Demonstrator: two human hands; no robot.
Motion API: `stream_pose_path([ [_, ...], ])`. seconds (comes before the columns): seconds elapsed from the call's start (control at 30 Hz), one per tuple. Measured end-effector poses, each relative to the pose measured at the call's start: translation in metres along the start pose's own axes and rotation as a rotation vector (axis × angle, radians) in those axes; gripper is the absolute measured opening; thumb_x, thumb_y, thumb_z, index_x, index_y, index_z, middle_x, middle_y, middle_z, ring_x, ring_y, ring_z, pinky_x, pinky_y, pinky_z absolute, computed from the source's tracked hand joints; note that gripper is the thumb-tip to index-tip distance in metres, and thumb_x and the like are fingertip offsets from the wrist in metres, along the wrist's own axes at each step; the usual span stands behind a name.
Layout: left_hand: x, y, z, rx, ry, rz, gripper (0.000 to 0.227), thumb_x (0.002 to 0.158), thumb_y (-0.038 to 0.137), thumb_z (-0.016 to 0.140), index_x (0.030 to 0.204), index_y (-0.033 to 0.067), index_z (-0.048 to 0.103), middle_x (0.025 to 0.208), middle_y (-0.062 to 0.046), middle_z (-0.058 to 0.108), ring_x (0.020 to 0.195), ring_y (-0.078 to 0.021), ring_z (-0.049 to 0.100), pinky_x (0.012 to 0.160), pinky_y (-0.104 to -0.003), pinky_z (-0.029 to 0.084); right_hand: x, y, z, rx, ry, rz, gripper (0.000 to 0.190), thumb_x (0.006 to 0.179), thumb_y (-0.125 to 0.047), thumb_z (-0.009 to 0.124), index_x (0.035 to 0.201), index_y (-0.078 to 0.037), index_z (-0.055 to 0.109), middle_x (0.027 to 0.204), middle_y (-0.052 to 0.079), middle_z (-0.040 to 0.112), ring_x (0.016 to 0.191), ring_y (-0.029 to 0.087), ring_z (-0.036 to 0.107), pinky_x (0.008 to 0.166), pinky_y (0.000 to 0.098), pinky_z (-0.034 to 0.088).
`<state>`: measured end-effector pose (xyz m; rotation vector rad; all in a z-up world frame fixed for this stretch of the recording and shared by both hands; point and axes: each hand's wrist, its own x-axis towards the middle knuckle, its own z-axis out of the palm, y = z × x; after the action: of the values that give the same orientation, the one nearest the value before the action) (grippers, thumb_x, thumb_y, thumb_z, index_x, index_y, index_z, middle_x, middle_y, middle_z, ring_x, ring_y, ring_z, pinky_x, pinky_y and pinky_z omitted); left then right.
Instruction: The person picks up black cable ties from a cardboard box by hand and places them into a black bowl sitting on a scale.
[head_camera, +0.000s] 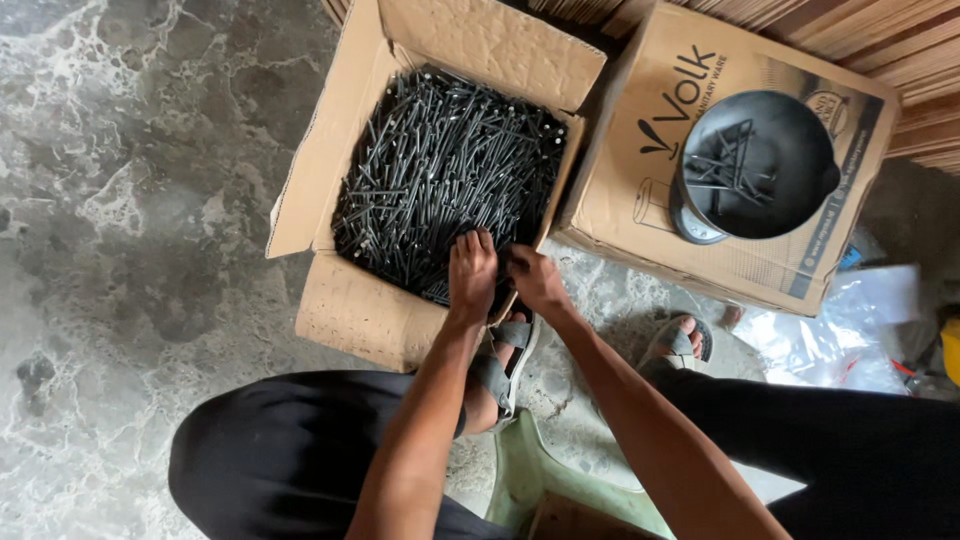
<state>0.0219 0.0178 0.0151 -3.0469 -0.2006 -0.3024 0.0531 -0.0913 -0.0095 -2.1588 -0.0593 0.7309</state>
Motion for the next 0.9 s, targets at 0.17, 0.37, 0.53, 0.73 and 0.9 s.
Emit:
stream_pose_path([
  [0.17, 0.003, 0.001, 0.033, 0.075, -0.027, -0.035, 0.011, 0.083, 0.007, 0.057, 0.091, -0.0001, 0.052, 0.074, -0.006, 0.047, 0.067, -0.0161, 0.052, 0.059, -0.027, 0.045, 0.006, -0.034, -0.006, 0.043, 0.020, 0.064, 0.023, 0.084, -0.025, 0.053, 0.106, -0.022, 0.062, 0.090, 0.015, 0.066, 0.091, 0.036, 0.061, 0.082, 0.0451, 0.048],
  [0.37, -0.006, -0.011, 0.017, -0.043, -0.012, 0.070, 0.009, 0.080, 0.006, 0.058, 0.082, 0.0040, 0.049, 0.075, -0.007, 0.046, 0.070, -0.0198, 0.052, 0.062, -0.028, 0.045, 0.010, -0.043, 0.014, -0.008, 0.082, 0.193, 0.022, 0.085, -0.039, 0.054, 0.090, -0.024, 0.070, 0.069, 0.002, 0.067, 0.069, 0.014, 0.064, 0.063, 0.0216, 0.047],
  [0.53, -0.014, -0.018, 0.018, -0.208, 0.021, 0.146, 0.007, 0.079, 0.010, 0.053, 0.082, 0.0062, 0.048, 0.078, -0.007, 0.046, 0.075, -0.0232, 0.053, 0.066, -0.031, 0.046, 0.012, -0.017, 0.018, 0.174, 0.222, 0.170, 0.023, 0.078, -0.044, 0.064, 0.072, -0.023, 0.069, 0.058, 0.002, 0.063, 0.062, 0.018, 0.064, 0.060, 0.0299, 0.050],
  [0.73, 0.024, -0.008, 0.004, -0.184, 0.089, 0.078, 0.015, 0.083, 0.004, 0.047, 0.097, 0.0010, 0.053, 0.086, -0.008, 0.049, 0.083, -0.0228, 0.054, 0.065, -0.031, 0.047, -0.032, -0.026, -0.018, 0.263, 0.235, 0.180, 0.032, 0.085, -0.040, 0.058, 0.085, -0.009, 0.066, 0.067, 0.014, 0.063, 0.070, 0.028, 0.064, 0.067, 0.0412, 0.048],
  [0.9, 0.038, 0.000, 0.039, -0.021, 0.243, 0.096, 0.008, 0.077, 0.004, 0.051, 0.080, 0.0066, 0.059, 0.074, -0.007, 0.049, 0.071, -0.0226, 0.053, 0.057, -0.032, 0.045, -0.053, -0.004, -0.033, 0.388, 0.181, 0.151, 0.021, 0.086, -0.026, 0.060, 0.089, -0.006, 0.065, 0.071, 0.015, 0.067, 0.068, 0.022, 0.068, 0.065, 0.0342, 0.054],
])
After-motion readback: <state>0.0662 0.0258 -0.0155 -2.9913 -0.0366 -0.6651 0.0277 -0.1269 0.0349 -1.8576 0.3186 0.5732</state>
